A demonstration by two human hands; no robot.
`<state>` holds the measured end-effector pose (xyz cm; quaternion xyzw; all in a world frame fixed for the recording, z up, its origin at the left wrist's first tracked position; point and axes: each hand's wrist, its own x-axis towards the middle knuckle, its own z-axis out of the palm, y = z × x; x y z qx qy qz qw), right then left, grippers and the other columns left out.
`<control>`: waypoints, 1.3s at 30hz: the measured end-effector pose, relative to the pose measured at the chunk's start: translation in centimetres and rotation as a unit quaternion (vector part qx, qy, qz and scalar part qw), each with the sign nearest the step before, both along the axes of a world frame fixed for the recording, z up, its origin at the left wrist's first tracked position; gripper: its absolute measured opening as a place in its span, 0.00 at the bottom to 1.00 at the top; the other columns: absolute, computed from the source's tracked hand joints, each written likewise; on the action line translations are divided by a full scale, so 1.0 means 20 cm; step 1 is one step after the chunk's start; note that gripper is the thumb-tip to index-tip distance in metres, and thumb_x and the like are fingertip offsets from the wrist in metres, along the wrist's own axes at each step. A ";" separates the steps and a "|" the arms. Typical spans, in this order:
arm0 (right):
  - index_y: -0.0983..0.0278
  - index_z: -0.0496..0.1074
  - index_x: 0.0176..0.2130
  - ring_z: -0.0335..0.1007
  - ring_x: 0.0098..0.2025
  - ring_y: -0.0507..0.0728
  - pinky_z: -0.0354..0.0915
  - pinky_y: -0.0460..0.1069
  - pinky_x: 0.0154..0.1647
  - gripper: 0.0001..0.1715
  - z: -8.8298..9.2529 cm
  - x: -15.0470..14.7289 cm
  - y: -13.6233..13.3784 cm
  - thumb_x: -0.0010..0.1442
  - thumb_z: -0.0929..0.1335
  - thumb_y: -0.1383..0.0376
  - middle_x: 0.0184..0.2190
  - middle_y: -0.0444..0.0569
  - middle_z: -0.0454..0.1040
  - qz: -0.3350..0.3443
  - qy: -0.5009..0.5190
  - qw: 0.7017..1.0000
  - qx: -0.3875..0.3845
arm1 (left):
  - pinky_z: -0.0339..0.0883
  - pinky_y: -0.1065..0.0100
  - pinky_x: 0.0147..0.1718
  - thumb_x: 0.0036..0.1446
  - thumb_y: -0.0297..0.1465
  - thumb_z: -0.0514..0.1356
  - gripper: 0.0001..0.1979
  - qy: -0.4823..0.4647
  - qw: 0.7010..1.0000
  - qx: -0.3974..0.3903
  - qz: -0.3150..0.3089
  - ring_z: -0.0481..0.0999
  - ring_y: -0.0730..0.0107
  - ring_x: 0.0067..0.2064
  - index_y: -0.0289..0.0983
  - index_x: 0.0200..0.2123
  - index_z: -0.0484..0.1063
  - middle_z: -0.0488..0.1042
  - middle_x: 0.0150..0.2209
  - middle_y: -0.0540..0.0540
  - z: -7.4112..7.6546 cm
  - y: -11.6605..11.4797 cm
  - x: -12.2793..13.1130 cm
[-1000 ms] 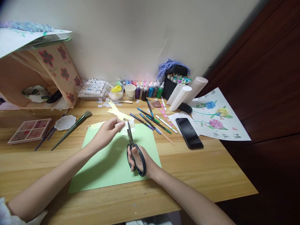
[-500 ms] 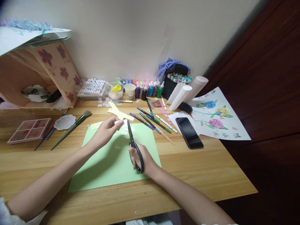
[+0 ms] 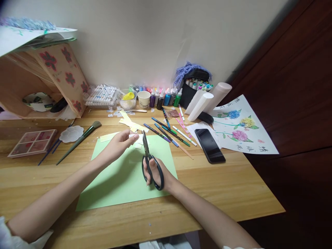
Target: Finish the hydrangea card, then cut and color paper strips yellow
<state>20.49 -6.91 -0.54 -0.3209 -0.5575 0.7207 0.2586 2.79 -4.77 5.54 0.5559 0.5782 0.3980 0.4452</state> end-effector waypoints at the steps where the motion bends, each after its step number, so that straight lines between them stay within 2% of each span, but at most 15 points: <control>1: 0.62 0.59 0.28 0.56 0.12 0.48 0.59 0.43 0.14 0.42 -0.01 0.00 0.00 0.41 0.54 0.28 0.12 0.36 0.58 -0.002 0.001 1.000 -0.002 | 0.51 0.71 0.25 0.53 0.44 0.55 0.16 0.002 1.000 -0.001 -0.002 0.59 0.73 0.26 0.36 0.28 0.65 0.61 0.23 0.53 0.00 0.00 0.00; 9: 0.62 0.58 0.25 0.52 0.08 0.47 0.55 0.41 0.08 0.38 -0.03 -0.02 0.01 0.42 0.61 0.31 0.08 0.34 0.57 -0.036 0.014 0.997 -0.066 | 0.53 0.71 0.27 0.53 0.43 0.56 0.15 -0.004 1.000 0.003 0.004 0.60 0.73 0.26 0.37 0.25 0.63 0.62 0.23 0.53 0.00 0.00 0.01; 13: 0.62 0.58 0.26 0.55 0.09 0.47 0.59 0.43 0.10 0.41 -0.01 -0.03 0.02 0.39 0.57 0.28 0.09 0.35 0.58 -0.050 0.008 0.997 -0.063 | 0.54 0.71 0.28 0.53 0.42 0.56 0.15 -0.013 1.000 0.008 0.014 0.61 0.73 0.28 0.36 0.24 0.63 0.62 0.24 0.53 -0.01 0.00 0.00; 17: 0.63 0.60 0.27 0.61 0.14 0.50 0.68 0.48 0.21 0.47 0.02 -0.03 0.00 0.35 0.51 0.25 0.13 0.38 0.62 -0.014 0.009 0.997 -0.076 | 0.53 0.72 0.27 0.51 0.45 0.58 0.17 -0.031 0.996 0.026 0.076 0.61 0.73 0.27 0.36 0.23 0.63 0.62 0.23 0.53 -0.02 0.01 -0.02; 20: 0.63 0.60 0.29 0.61 0.15 0.49 0.67 0.49 0.23 0.47 0.02 -0.03 -0.03 0.37 0.51 0.26 0.15 0.38 0.62 0.025 0.012 0.997 -0.072 | 0.54 0.72 0.27 0.49 0.45 0.60 0.18 -0.037 0.989 0.040 0.136 0.61 0.74 0.26 0.36 0.23 0.64 0.63 0.22 0.53 -0.03 0.02 -0.02; 23: 0.63 0.60 0.30 0.61 0.17 0.49 0.67 0.48 0.24 0.45 0.02 -0.04 -0.07 0.40 0.51 0.27 0.16 0.39 0.61 0.049 0.015 0.997 -0.060 | 0.55 0.72 0.27 0.49 0.45 0.61 0.18 -0.052 0.985 0.046 0.161 0.62 0.75 0.26 0.36 0.22 0.64 0.64 0.21 0.53 -0.03 0.01 -0.01; 31: 0.63 0.59 0.30 0.59 0.16 0.49 0.65 0.47 0.22 0.42 0.01 -0.07 -0.09 0.44 0.52 0.29 0.15 0.38 0.60 0.037 0.022 0.998 -0.043 | 0.57 0.71 0.29 0.49 0.43 0.62 0.17 -0.106 0.985 0.030 0.129 0.63 0.75 0.27 0.36 0.23 0.64 0.65 0.23 0.53 -0.05 -0.03 0.08; 39: 0.63 0.59 0.30 0.59 0.16 0.49 0.62 0.45 0.21 0.42 0.04 -0.06 -0.07 0.44 0.52 0.28 0.16 0.38 0.60 0.028 -0.012 1.000 -0.006 | 0.55 0.71 0.28 0.48 0.43 0.61 0.18 -0.106 0.987 0.021 0.122 0.62 0.74 0.26 0.36 0.21 0.63 0.64 0.22 0.53 -0.05 -0.04 0.08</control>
